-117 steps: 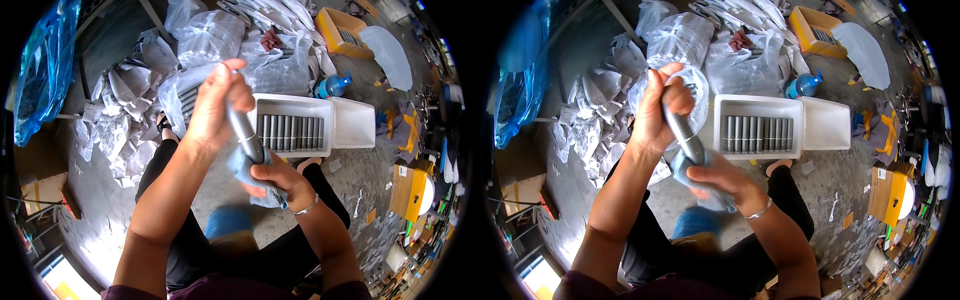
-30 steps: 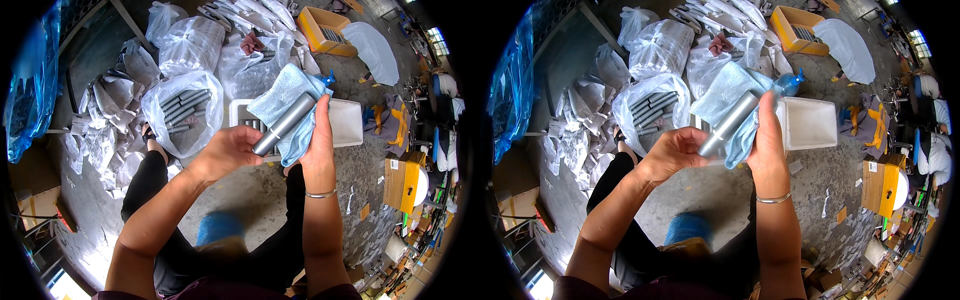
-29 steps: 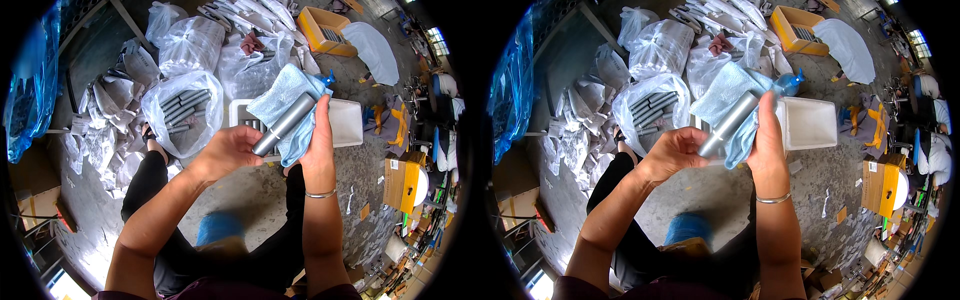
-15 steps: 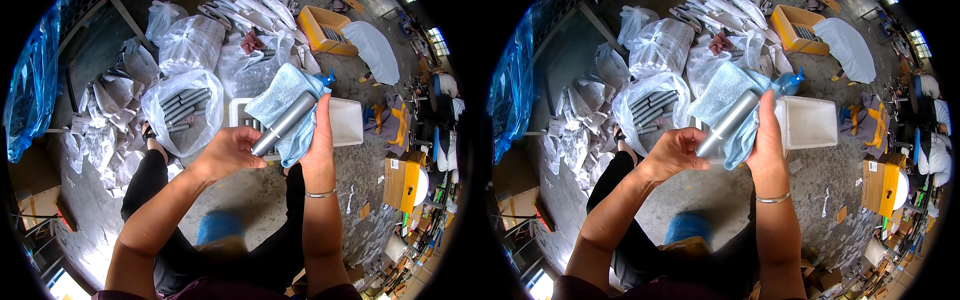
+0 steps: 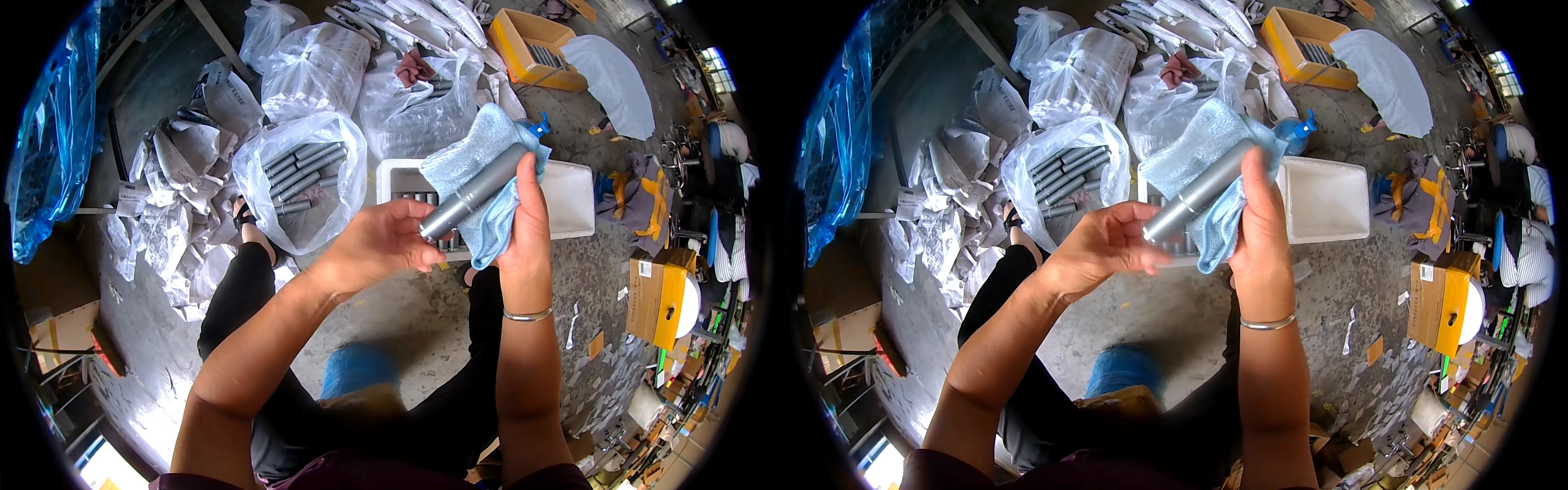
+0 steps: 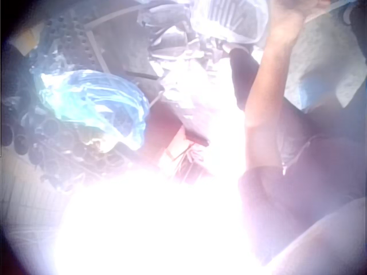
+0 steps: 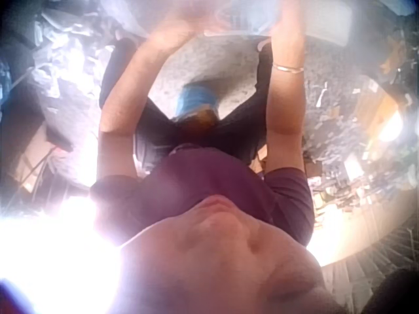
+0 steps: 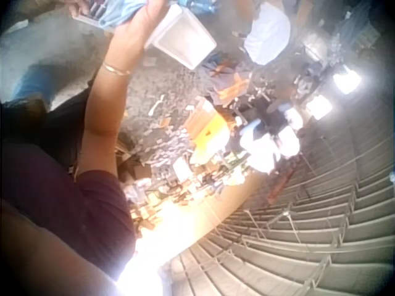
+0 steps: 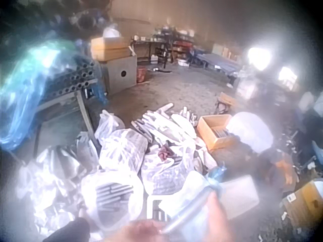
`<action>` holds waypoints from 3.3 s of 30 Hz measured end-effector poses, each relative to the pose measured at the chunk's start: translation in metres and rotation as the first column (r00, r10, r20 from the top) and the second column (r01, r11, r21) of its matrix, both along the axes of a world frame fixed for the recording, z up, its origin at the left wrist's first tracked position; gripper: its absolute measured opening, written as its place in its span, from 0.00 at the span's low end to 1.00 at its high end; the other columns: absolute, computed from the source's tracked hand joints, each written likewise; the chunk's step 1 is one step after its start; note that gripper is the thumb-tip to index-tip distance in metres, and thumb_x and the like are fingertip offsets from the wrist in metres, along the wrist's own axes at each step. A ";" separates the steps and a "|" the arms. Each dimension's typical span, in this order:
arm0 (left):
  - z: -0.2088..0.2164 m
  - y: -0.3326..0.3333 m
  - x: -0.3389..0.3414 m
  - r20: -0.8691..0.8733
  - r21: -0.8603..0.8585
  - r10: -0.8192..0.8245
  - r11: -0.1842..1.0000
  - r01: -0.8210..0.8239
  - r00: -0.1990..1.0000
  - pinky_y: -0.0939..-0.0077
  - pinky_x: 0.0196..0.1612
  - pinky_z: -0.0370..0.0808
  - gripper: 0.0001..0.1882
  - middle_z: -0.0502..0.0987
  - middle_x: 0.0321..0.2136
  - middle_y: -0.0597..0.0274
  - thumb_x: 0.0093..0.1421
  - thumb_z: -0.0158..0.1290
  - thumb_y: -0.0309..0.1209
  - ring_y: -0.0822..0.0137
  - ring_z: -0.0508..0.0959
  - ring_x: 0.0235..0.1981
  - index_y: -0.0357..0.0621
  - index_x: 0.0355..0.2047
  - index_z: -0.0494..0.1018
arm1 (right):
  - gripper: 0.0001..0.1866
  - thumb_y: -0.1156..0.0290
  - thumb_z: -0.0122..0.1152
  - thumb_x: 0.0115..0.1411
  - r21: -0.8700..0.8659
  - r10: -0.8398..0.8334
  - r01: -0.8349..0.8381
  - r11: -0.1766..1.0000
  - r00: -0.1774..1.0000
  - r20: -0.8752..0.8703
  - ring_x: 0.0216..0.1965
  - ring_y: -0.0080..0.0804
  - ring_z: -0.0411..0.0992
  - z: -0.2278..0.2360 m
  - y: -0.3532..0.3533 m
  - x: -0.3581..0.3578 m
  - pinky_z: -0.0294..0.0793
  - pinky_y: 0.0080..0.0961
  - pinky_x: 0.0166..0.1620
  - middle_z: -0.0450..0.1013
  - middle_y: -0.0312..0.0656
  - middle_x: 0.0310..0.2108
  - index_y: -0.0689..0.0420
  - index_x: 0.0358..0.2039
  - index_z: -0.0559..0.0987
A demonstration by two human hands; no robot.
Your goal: The person sits on a low stool and wipes cylindrical metal objects with a blue cloth. They pick up each cylinder from a plastic bag, wipe it thoroughly, and place it into a white styrofoam tray. The person occasionally touches their face or adjusts the camera during the task.
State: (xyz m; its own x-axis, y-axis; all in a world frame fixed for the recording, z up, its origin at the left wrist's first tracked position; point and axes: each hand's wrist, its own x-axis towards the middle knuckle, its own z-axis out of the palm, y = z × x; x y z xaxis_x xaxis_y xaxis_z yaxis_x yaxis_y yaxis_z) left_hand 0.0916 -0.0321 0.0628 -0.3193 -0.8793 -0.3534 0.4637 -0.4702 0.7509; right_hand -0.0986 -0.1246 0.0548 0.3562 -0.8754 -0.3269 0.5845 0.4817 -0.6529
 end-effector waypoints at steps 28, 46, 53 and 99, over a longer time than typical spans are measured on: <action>-0.011 0.003 -0.007 0.049 -0.120 0.056 0.992 -0.050 0.997 0.81 0.39 0.72 0.22 0.68 0.37 0.69 0.48 0.60 0.13 0.78 0.72 0.38 0.42 0.41 0.66 | 0.42 0.34 0.52 0.53 0.010 0.022 -0.021 1.000 0.997 -0.070 0.52 0.35 0.70 -0.001 0.004 0.004 0.71 0.37 0.55 0.69 0.41 0.53 0.56 0.57 0.65; -0.008 0.004 -0.010 0.552 -0.235 0.149 0.972 -0.019 0.820 0.83 0.36 0.66 0.23 0.65 0.35 0.69 0.46 0.60 0.13 0.79 0.68 0.36 0.45 0.36 0.61 | 0.29 0.47 0.53 0.61 -0.184 -0.016 -0.031 0.982 0.969 -0.247 0.45 0.25 0.69 0.013 0.010 0.009 0.71 0.26 0.47 0.70 0.36 0.44 0.59 0.52 0.68; -0.010 0.004 -0.012 0.565 -0.279 0.193 0.960 -0.034 0.803 0.82 0.35 0.65 0.22 0.66 0.34 0.69 0.46 0.60 0.14 0.79 0.66 0.33 0.45 0.33 0.59 | 0.24 0.53 0.54 0.63 -0.191 -0.047 -0.010 0.981 0.955 -0.293 0.43 0.20 0.68 0.018 0.012 0.007 0.70 0.22 0.45 0.69 0.34 0.41 0.60 0.50 0.68; -0.015 0.003 -0.016 0.015 0.010 -0.022 1.000 0.021 1.000 0.76 0.45 0.74 0.21 0.78 0.41 0.54 0.53 0.59 0.21 0.69 0.78 0.41 0.37 0.47 0.68 | 0.18 0.68 0.66 0.56 -0.311 -0.044 -0.127 0.942 0.871 -0.489 0.38 0.21 0.68 0.016 0.009 0.011 0.68 0.21 0.44 0.71 0.33 0.37 0.58 0.45 0.72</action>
State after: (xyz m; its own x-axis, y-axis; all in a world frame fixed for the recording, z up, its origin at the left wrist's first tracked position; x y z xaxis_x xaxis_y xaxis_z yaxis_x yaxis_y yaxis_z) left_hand 0.0756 -0.0295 0.0475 -0.3327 -0.8687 -0.3670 0.4421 -0.4874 0.7529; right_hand -0.0880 -0.1154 0.0705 0.2665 -0.9491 -0.1679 0.1389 0.2102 -0.9678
